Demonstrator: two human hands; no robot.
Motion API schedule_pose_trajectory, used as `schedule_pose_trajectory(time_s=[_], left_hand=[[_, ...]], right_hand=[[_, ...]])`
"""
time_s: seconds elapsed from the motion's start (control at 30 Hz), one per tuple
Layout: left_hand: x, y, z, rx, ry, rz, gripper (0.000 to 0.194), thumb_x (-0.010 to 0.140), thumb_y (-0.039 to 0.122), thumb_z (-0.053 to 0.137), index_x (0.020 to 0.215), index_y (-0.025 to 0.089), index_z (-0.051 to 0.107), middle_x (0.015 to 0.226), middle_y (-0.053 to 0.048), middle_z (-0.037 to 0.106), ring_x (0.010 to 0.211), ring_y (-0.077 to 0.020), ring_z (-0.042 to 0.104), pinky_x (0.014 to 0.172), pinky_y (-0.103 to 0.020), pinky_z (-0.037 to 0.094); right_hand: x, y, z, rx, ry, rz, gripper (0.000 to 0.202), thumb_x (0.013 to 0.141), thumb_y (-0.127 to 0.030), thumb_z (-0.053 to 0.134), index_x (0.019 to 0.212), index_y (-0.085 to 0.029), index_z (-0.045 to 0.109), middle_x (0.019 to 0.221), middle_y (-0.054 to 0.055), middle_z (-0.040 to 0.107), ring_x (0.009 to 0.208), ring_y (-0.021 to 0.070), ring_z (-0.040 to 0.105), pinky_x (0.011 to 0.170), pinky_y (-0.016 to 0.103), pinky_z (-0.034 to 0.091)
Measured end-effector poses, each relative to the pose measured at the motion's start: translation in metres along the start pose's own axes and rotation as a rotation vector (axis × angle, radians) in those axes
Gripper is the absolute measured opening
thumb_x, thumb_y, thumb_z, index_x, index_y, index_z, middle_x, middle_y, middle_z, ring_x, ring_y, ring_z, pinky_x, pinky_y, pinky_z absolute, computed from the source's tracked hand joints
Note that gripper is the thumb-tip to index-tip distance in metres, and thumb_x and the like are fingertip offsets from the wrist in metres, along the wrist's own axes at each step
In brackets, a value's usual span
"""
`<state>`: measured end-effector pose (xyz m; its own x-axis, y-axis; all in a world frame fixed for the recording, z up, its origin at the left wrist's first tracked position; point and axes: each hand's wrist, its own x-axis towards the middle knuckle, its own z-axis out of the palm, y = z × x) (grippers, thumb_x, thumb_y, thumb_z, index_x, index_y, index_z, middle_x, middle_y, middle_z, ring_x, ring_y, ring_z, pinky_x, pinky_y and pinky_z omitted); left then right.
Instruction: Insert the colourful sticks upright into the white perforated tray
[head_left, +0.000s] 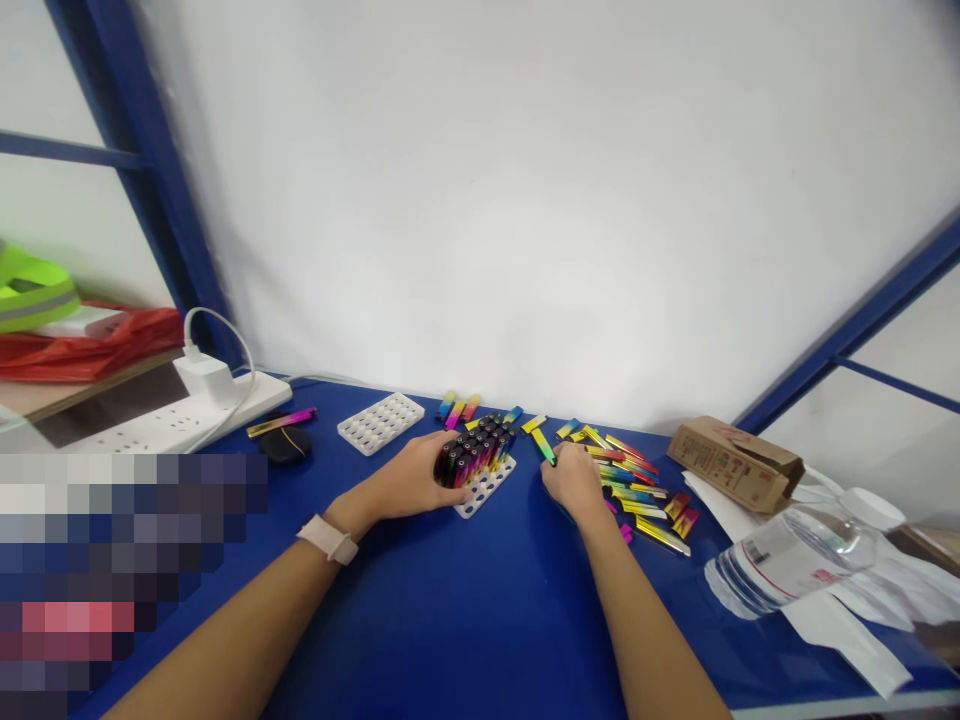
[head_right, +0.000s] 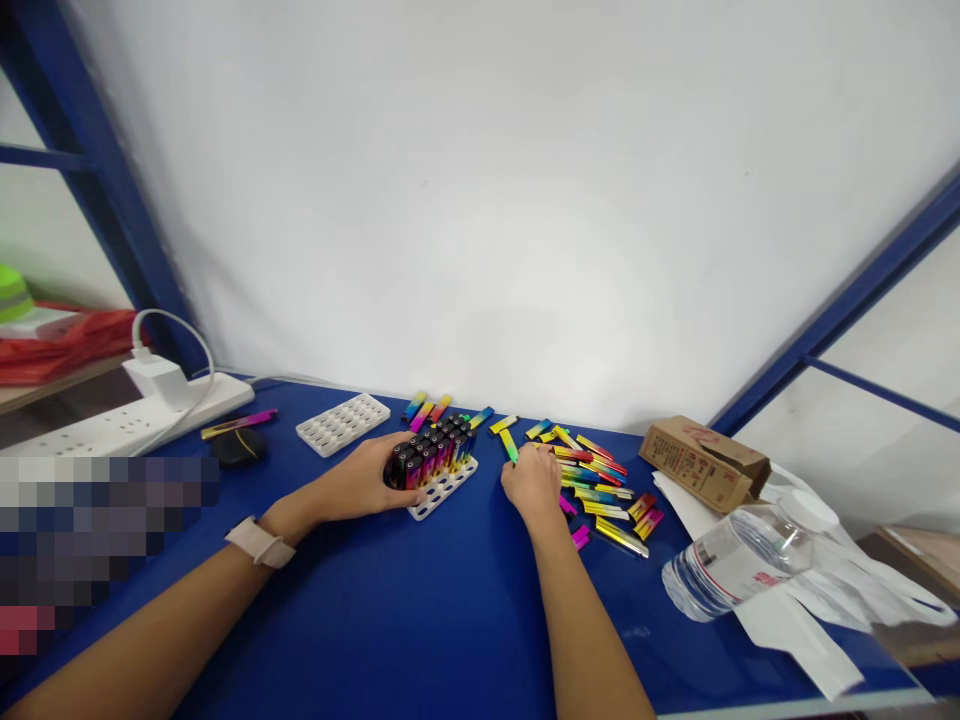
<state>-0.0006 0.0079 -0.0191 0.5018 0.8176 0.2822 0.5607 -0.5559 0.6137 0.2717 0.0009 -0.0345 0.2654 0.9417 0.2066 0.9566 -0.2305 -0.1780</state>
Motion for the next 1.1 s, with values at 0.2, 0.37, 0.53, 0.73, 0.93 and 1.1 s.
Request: schedule_pose_trajectory(time_s=[0.2, 0.37, 0.53, 0.73, 0.93, 1.1], left_hand=[[0.0002, 0.0009, 0.0001, 0.009, 0.005, 0.008, 0.059, 0.070, 0.044, 0.079, 0.121, 0.020, 0.062, 0.118, -0.008, 0.070, 0.106, -0.0294, 0.068, 0.092, -0.037, 0.052], [-0.0001, -0.0004, 0.0008, 0.007, 0.005, 0.007, 0.062, 0.070, 0.045, 0.079, 0.124, 0.019, 0.061, 0.119, -0.008, 0.070, 0.106, -0.0291, 0.067, 0.092, -0.037, 0.052], [-0.0002, -0.0015, 0.0010, 0.004, 0.022, 0.017, 0.060, 0.070, 0.045, 0.079, 0.122, 0.021, 0.063, 0.118, -0.008, 0.071, 0.105, -0.0298, 0.068, 0.091, -0.037, 0.053], [-0.0001, -0.0013, 0.0009, 0.005, 0.006, 0.003, 0.063, 0.070, 0.047, 0.079, 0.125, 0.019, 0.061, 0.120, -0.009, 0.070, 0.107, -0.0300, 0.067, 0.092, -0.037, 0.053], [-0.0005, -0.0017, 0.0009, 0.006, -0.009, -0.002, 0.065, 0.072, 0.047, 0.078, 0.127, 0.019, 0.059, 0.121, -0.009, 0.069, 0.108, -0.0294, 0.066, 0.094, -0.038, 0.052], [-0.0003, -0.0012, 0.0009, 0.007, -0.007, 0.002, 0.062, 0.072, 0.047, 0.077, 0.125, 0.020, 0.060, 0.120, -0.009, 0.069, 0.108, -0.0292, 0.066, 0.093, -0.038, 0.052]], right_hand=[[0.0000, -0.0027, -0.0068, 0.033, -0.020, -0.006, 0.020, 0.094, -0.027, 0.051, 0.098, -0.016, 0.067, 0.108, 0.015, 0.071, 0.109, 0.0292, 0.063, 0.087, 0.036, 0.042], [-0.0044, -0.0052, -0.0041, 0.008, -0.056, -0.021, 0.022, 0.093, -0.031, 0.056, 0.102, -0.014, 0.067, 0.111, 0.019, 0.069, 0.111, 0.0349, 0.062, 0.089, 0.041, 0.040], [-0.0021, -0.0050, -0.0067, 0.057, 0.004, -0.005, 0.020, 0.096, -0.023, 0.048, 0.105, -0.016, 0.064, 0.110, 0.015, 0.070, 0.109, 0.0289, 0.062, 0.088, 0.037, 0.040], [-0.0026, -0.0047, -0.0095, 0.050, -0.016, -0.005, 0.026, 0.095, -0.038, 0.055, 0.107, -0.018, 0.065, 0.112, 0.015, 0.067, 0.113, 0.0312, 0.059, 0.091, 0.041, 0.039], [-0.0060, -0.0069, -0.0082, -0.041, -0.074, 0.000, 0.024, 0.093, -0.035, 0.058, 0.108, -0.018, 0.066, 0.119, 0.017, 0.062, 0.119, 0.0328, 0.055, 0.097, 0.044, 0.038], [-0.0067, -0.0060, -0.0068, -0.081, -0.096, -0.015, 0.028, 0.095, -0.035, 0.054, 0.112, -0.015, 0.065, 0.123, 0.021, 0.061, 0.119, 0.0356, 0.055, 0.097, 0.046, 0.037]])
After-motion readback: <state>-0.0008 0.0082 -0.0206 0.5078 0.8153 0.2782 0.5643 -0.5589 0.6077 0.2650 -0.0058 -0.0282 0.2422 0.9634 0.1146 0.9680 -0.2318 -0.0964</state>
